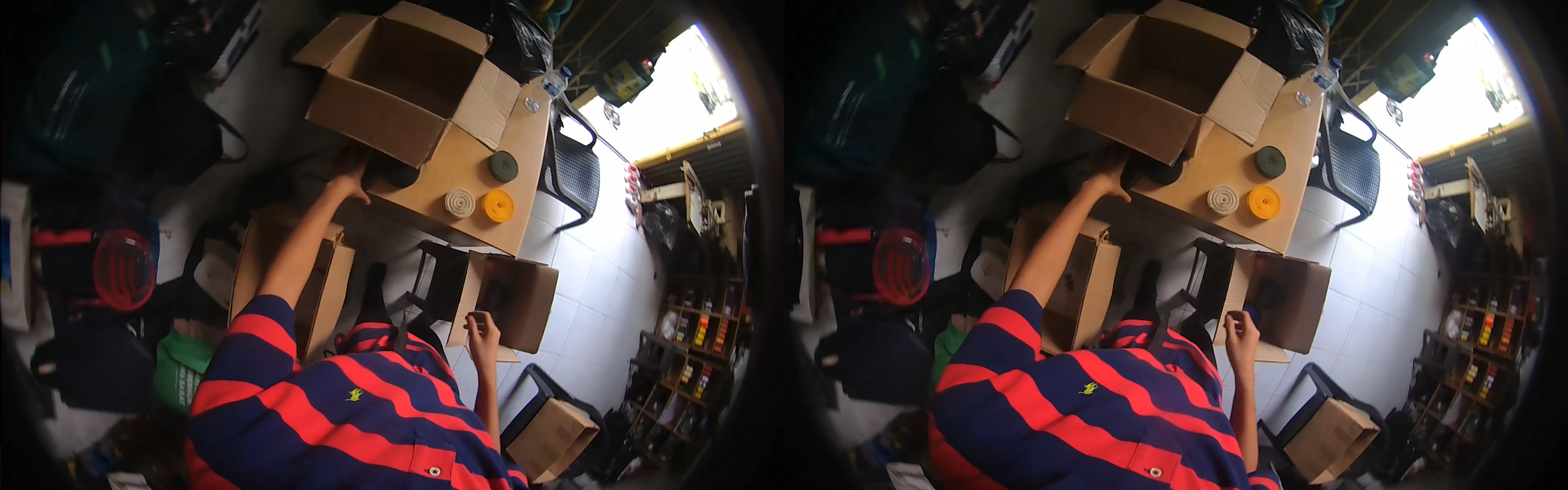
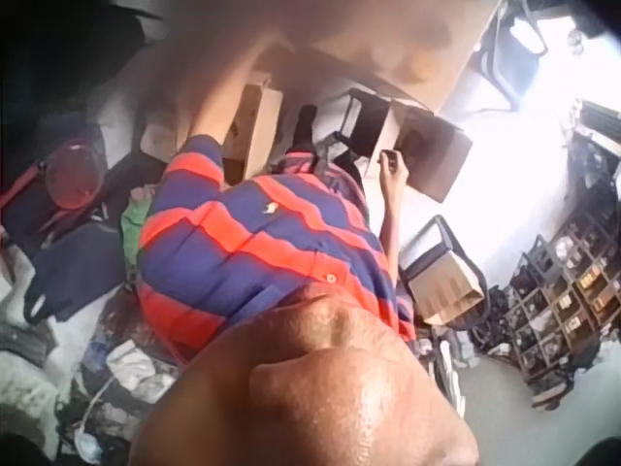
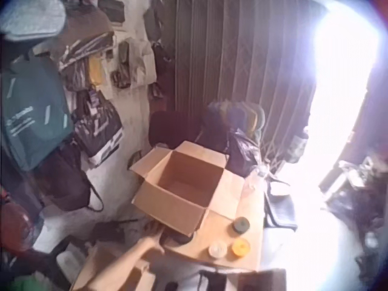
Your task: The person takes various rolls of ribbon and webbing from boxes and places them onto specific shelves on a large metal storage rack, grouping them by color and material.
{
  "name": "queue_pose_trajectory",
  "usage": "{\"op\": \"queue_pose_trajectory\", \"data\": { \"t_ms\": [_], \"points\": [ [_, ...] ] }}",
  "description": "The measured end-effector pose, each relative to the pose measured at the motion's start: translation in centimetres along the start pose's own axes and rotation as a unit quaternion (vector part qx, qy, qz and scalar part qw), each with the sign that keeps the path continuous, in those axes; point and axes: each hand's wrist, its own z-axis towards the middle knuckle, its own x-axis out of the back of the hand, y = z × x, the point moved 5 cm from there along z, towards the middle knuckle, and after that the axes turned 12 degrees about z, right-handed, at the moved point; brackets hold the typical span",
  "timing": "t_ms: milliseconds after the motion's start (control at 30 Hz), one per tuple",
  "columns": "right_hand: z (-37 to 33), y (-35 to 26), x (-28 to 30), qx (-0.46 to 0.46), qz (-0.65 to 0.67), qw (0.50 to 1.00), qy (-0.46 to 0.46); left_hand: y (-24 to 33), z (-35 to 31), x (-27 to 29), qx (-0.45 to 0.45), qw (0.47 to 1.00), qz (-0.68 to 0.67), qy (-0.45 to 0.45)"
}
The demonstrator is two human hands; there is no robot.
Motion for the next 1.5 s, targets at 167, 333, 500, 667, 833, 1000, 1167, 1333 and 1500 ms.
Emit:
{"op": "queue_pose_trajectory", "data": {
  "t_ms": [167, 333, 500, 667, 833, 1000, 1167, 1333, 1500],
  "points": [
    [-1.7, 0.2, -4.2, -0.054, 0.006, 0.997, 0.047, -2.4, 3.1, -3.6, -0.082, 0.994, -0.055, 0.045],
    [-0.8, -2.4, -8.0, -0.036, 0.062, 0.996, 0.047, -2.8, 1.1, -3.2, -0.085, 0.948, -0.307, -0.015],
    [-0.6, -2.3, -9.6, -0.059, 0.088, 0.992, 0.062, -1.1, -5.6, 3.8, 0.045, 0.953, -0.278, -0.117],
    [-1.3, -2.9, -10.9, -0.111, 0.351, 0.930, -0.013, 10.8, -13.7, 10.1, -0.074, 0.957, -0.264, -0.091],
    [-3.8, -3.1, -7.3, -0.022, 0.328, 0.941, 0.082, 23.5, -20.0, 13.9, -0.247, 0.945, -0.209, -0.053],
    [-11.5, -0.7, 0.6, 0.033, 0.444, 0.881, 0.164, 30.1, -21.1, 13.9, -0.321, 0.853, -0.390, -0.132],
    [-21.2, 3.0, 6.6, 0.092, 0.475, 0.850, 0.210, 40.0, -26.6, 13.5, -0.406, 0.722, -0.438, -0.349],
    [-31.0, 6.7, 12.0, 0.114, 0.211, 0.903, 0.356, 50.7, -35.7, 17.7, -0.638, 0.711, -0.256, -0.146],
    [-40.2, 6.4, 14.8, 0.091, -0.047, 0.865, 0.491, 58.7, -45.6, 18.9, -0.813, 0.558, -0.144, -0.084]
  ]
}}
